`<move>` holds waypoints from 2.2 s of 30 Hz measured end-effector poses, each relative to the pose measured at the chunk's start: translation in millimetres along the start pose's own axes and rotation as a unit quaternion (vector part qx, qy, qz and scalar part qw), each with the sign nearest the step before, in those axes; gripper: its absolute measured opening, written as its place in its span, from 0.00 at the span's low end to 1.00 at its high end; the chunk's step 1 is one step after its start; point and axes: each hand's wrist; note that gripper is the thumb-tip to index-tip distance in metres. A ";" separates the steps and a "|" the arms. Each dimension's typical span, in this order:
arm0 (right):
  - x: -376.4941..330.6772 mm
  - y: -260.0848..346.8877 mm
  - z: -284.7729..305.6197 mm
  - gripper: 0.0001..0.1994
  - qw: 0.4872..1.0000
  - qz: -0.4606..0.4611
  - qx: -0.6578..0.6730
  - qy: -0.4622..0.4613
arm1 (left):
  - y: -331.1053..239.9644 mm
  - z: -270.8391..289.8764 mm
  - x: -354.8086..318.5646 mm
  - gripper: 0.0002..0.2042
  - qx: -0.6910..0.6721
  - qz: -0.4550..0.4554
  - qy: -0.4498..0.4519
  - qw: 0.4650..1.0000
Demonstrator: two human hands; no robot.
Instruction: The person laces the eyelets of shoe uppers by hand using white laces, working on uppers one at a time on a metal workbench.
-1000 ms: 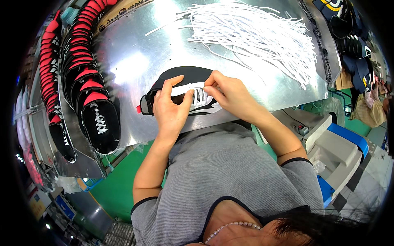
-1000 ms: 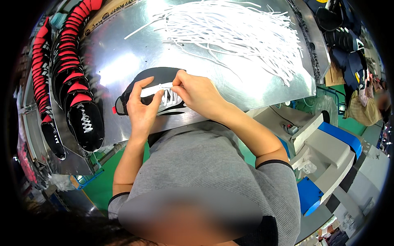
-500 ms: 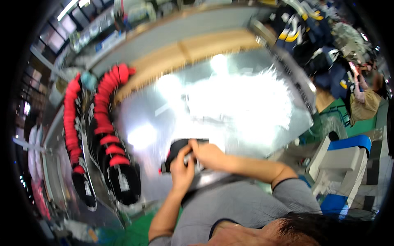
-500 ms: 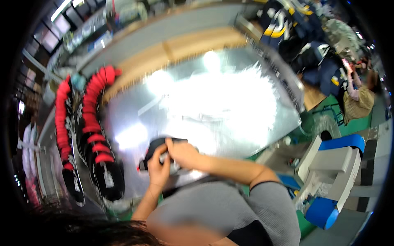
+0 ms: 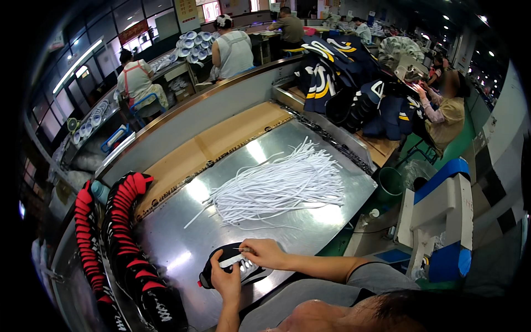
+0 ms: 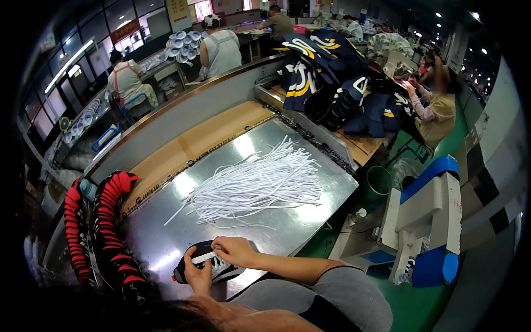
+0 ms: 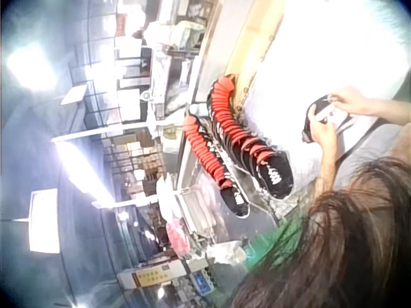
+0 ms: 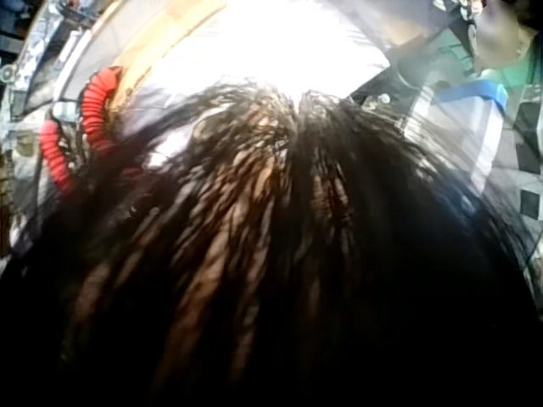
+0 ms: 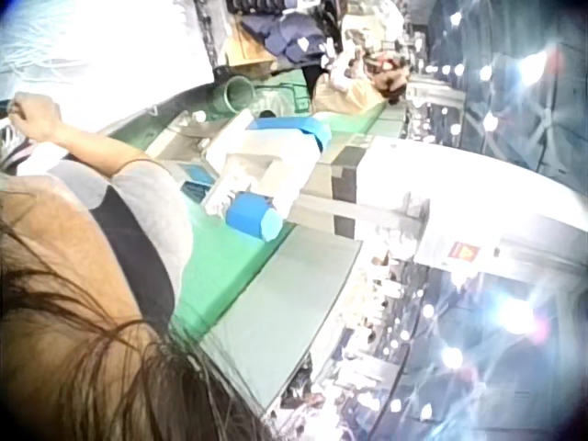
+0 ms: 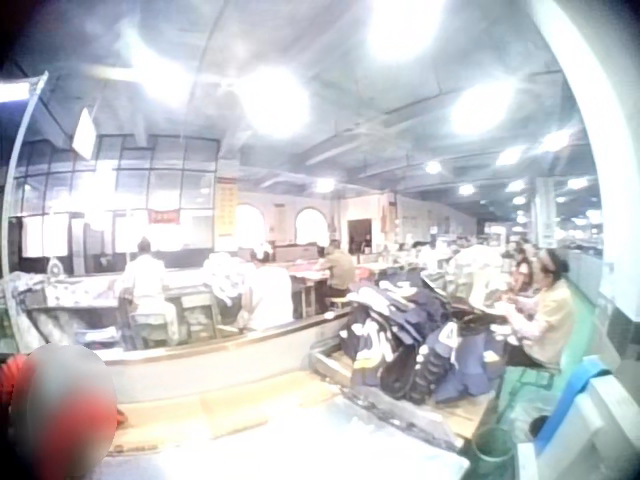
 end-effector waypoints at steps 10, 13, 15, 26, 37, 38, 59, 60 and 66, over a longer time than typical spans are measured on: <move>14.3 -22.3 -4.0 0.12 0.995 -0.017 0.086 0.043 | 6.2 35.5 4.6 0.26 -0.342 0.140 0.142 0.918; 14.5 -12.9 13.5 0.16 0.979 0.200 -0.038 0.024 | 16.0 20.8 12.2 0.24 -0.277 0.074 0.150 0.946; 15.9 -4.7 17.6 0.15 0.970 0.224 -0.081 0.046 | 1.5 22.6 17.0 0.24 -0.297 0.124 0.161 0.933; 5.4 3.5 14.2 0.13 0.958 0.259 -0.110 0.056 | -26.8 39.5 15.3 0.20 -0.326 0.233 0.166 0.901; -25.1 30.1 6.6 0.12 0.939 0.313 0.030 0.136 | 14.4 6.4 22.2 0.16 -0.219 0.137 0.070 0.964; -29.8 25.8 6.1 0.11 0.951 0.279 0.019 0.129 | 15.1 5.3 26.1 0.16 -0.261 0.174 0.080 0.946; -27.0 13.1 -1.6 0.07 0.931 -0.220 0.237 0.170 | -29.5 44.4 -13.4 0.10 0.023 -0.044 0.167 0.985; -25.8 9.9 -4.5 0.07 0.931 -0.210 0.255 0.153 | -31.3 44.5 -12.5 0.10 0.017 -0.045 0.164 0.985; -23.2 15.8 -5.3 0.07 0.955 -0.162 0.216 0.119 | -31.4 33.5 -10.6 0.10 0.070 -0.064 0.146 0.985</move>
Point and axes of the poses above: each hand's wrist, its own x-axis towards the middle knuckle, its own z-axis out of the back of the hand, y = z × x, and after that the axes turned 15 degrees about -z, right-handed
